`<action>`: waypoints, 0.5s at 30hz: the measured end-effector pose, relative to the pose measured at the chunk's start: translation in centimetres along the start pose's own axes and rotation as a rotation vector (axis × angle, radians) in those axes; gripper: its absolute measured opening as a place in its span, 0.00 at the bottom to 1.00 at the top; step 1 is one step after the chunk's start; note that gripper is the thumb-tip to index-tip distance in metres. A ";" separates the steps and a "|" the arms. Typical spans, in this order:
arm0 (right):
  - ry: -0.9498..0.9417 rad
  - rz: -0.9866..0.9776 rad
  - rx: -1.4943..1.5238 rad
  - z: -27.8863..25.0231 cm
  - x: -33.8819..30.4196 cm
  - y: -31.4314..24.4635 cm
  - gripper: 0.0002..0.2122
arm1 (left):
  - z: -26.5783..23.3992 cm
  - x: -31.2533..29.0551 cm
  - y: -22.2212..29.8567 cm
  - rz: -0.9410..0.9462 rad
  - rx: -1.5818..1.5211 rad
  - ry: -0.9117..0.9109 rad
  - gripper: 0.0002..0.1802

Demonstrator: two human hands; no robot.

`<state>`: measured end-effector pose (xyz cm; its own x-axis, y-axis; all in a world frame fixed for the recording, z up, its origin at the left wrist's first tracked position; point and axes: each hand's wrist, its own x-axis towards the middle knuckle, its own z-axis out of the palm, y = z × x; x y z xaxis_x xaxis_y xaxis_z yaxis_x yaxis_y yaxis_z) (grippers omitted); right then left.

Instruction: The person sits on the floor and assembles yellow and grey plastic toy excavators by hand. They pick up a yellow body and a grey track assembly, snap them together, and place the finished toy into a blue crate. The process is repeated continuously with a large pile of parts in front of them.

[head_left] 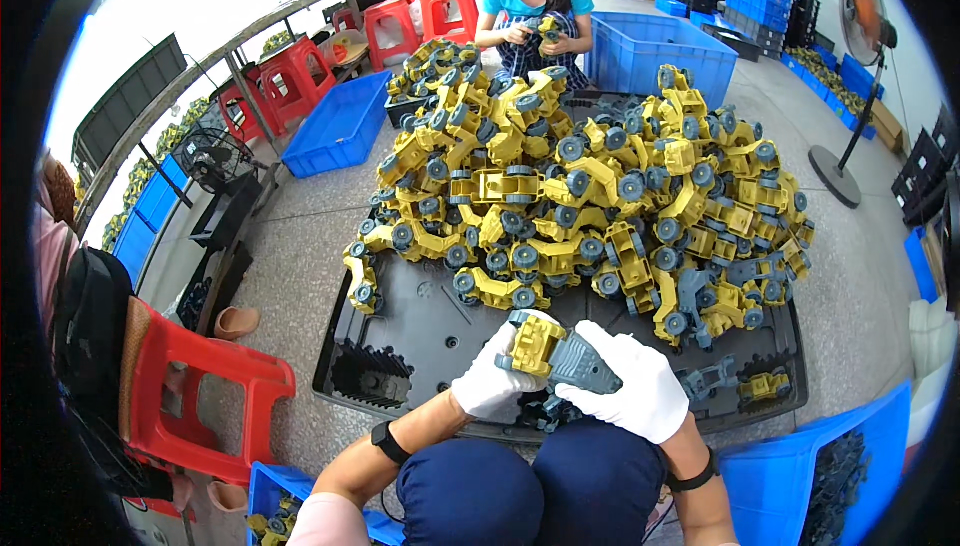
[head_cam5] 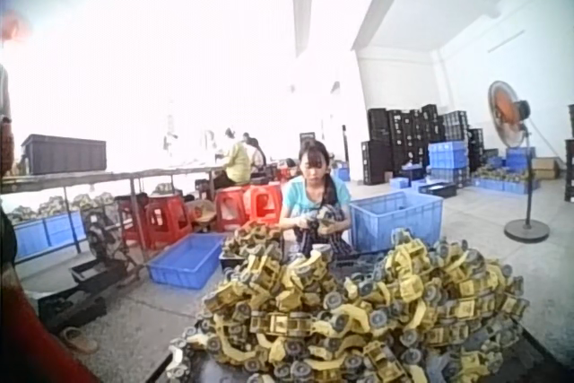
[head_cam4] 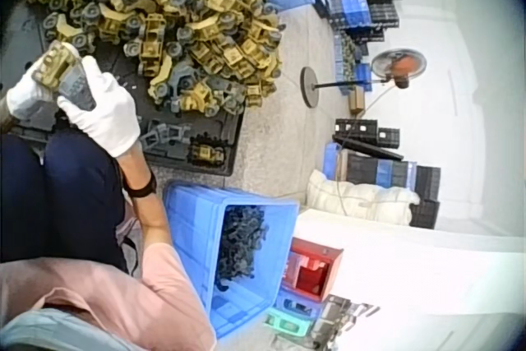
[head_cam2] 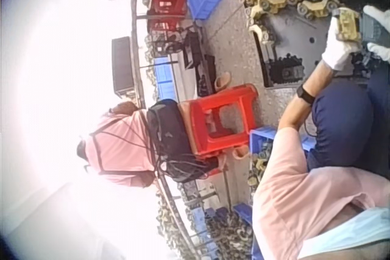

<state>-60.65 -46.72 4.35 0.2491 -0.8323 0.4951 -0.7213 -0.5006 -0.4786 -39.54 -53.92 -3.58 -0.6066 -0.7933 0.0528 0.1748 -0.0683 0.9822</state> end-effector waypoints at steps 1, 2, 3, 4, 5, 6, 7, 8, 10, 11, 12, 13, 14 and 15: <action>-0.010 -0.013 -0.002 0.0 0.1 0.0 0.31 | 0.0 -0.1 -0.3 0.027 0.005 0.005 0.41; -0.017 -0.026 0.012 0.1 0.1 0.0 0.31 | 0.0 -0.2 -0.6 0.054 0.010 0.009 0.40; -0.024 -0.038 0.026 0.2 0.1 0.2 0.32 | 0.1 -0.3 -0.9 0.073 0.104 0.017 0.40; -0.030 -0.050 0.036 0.3 0.1 0.3 0.32 | 0.1 -0.3 -1.3 0.095 0.196 0.022 0.39; -0.036 -0.043 0.063 0.3 0.2 0.3 0.32 | 0.1 -0.3 -1.8 0.117 0.288 0.028 0.39; -0.042 -0.038 0.090 0.3 0.2 0.3 0.32 | 0.1 -0.2 -2.1 0.159 0.322 0.032 0.39; -0.048 -0.033 0.113 0.2 0.3 0.3 0.32 | 0.3 0.1 -1.9 0.203 0.355 0.036 0.39; -0.066 -0.012 0.151 0.1 0.3 0.3 0.33 | 0.6 0.0 -1.5 0.219 0.349 0.058 0.39; -0.104 0.027 0.231 -0.3 0.5 -0.1 0.33 | 1.3 -0.1 -1.0 0.207 0.148 0.090 0.37; -0.154 0.057 0.224 -0.6 0.6 -0.3 0.34 | 1.2 -0.1 -0.8 0.211 0.195 0.075 0.37; -0.203 0.086 0.218 -0.9 0.8 -0.5 0.34 | 1.1 -0.2 -0.5 0.214 0.242 0.061 0.36; -0.253 0.123 0.202 -1.2 0.8 -0.5 0.34 | 1.2 -0.1 -0.3 0.217 0.281 0.039 0.35; -0.264 0.127 0.208 -1.3 0.8 -0.4 0.34 | 1.1 -0.1 0.2 0.211 0.322 -0.010 0.35; -0.275 0.132 0.215 -1.3 0.8 -0.3 0.34 | 0.9 0.0 0.0 0.216 0.361 -0.040 0.34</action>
<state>-61.11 -46.93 5.83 0.3484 -0.9112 0.2198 -0.6141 -0.3990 -0.6809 -40.23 -53.36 -3.46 -0.6164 -0.7416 0.2646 0.0228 0.3191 0.9475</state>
